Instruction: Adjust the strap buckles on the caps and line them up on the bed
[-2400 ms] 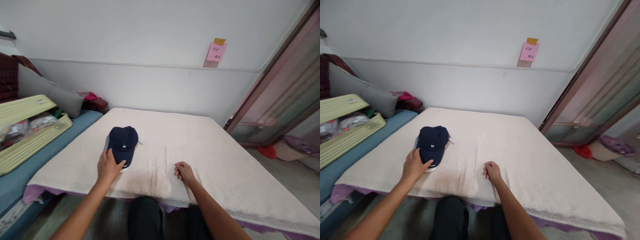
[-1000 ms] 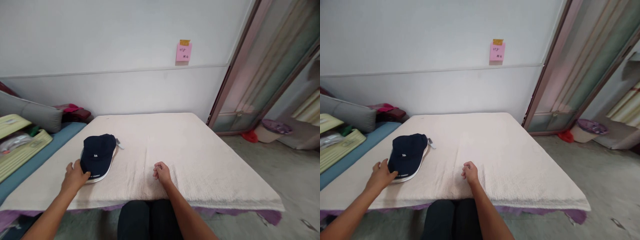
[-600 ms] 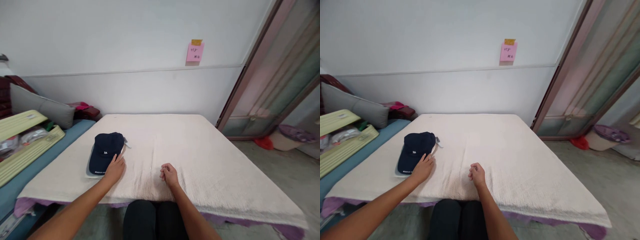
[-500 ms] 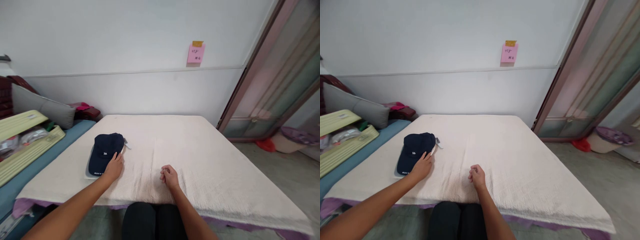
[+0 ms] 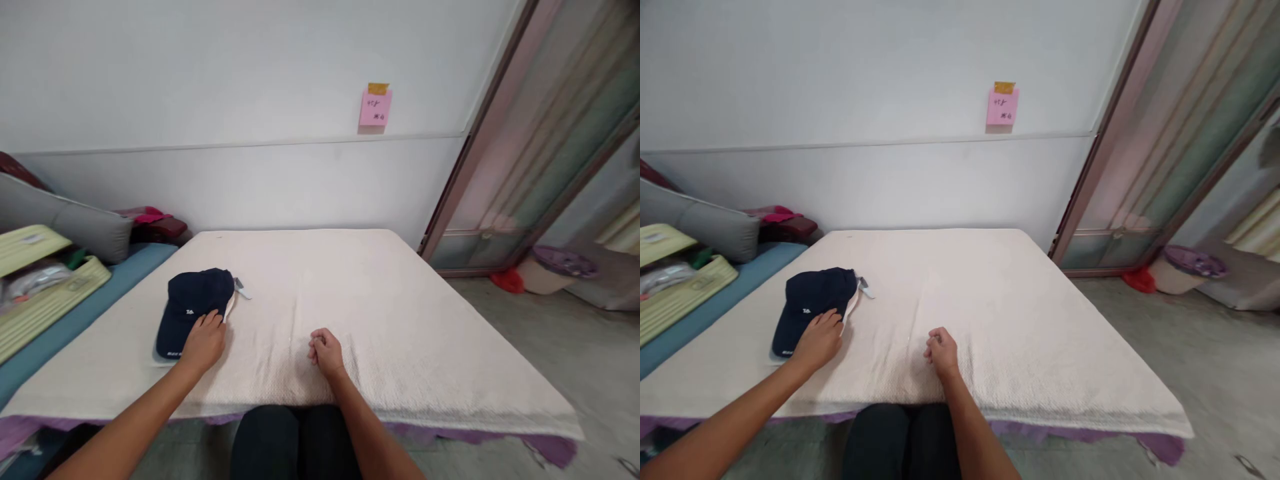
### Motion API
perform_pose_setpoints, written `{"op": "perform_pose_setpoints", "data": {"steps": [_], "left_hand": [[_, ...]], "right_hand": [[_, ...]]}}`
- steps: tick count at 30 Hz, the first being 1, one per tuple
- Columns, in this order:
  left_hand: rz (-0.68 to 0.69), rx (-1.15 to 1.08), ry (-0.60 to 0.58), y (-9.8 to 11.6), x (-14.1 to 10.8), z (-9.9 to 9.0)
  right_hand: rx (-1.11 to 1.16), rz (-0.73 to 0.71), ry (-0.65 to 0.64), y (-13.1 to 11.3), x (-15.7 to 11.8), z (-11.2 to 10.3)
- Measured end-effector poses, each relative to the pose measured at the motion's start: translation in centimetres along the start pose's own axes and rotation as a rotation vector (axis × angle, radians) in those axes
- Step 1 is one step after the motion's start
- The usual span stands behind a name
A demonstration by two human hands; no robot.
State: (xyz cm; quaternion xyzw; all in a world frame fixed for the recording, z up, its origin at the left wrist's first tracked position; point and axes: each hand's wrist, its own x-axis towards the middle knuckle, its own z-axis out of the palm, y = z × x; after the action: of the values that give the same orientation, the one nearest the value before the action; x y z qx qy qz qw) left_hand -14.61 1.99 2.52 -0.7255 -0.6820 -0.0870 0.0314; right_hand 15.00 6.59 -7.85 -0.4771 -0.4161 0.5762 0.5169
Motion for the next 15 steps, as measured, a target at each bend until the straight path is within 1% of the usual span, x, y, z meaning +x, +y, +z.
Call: {"op": "perform_pose_setpoints", "data": {"steps": [2,5,7,9,11,12,13,15], "left_hand": [[-0.063,-0.124,0.007,2.1,-0.9,0.3],[-0.109,-0.368,-0.041,6.5,-2.8,1.3],[-0.14,-0.563,-0.085,9.5,-4.0,2.0],[-0.197,-0.77,-0.114,12.2,-4.6,2.1],[-0.283,-1.031,-0.13,14.4,-4.3,1.3],[-0.329,-1.165,-0.137,15.3,-4.0,0.5],[-0.365,-1.281,-0.138,16.1,-3.5,-0.6],[-0.394,-1.405,-0.156,17.5,-2.2,-3.5]], "right_hand": [[-0.012,0.003,-0.003,0.0,-0.2,0.1],[-0.028,0.023,-0.026,-0.3,-0.9,0.1],[-0.025,0.05,-0.051,-0.9,-1.7,-0.1],[-0.003,0.085,-0.085,-2.0,-2.6,-0.5],[0.034,0.116,-0.122,-4.0,-3.4,-1.1],[0.055,0.123,-0.136,-5.3,-3.6,-1.4],[0.077,0.127,-0.147,-7.0,-3.8,-1.6],[0.122,0.103,-0.157,-11.0,-4.2,-2.0]]}}
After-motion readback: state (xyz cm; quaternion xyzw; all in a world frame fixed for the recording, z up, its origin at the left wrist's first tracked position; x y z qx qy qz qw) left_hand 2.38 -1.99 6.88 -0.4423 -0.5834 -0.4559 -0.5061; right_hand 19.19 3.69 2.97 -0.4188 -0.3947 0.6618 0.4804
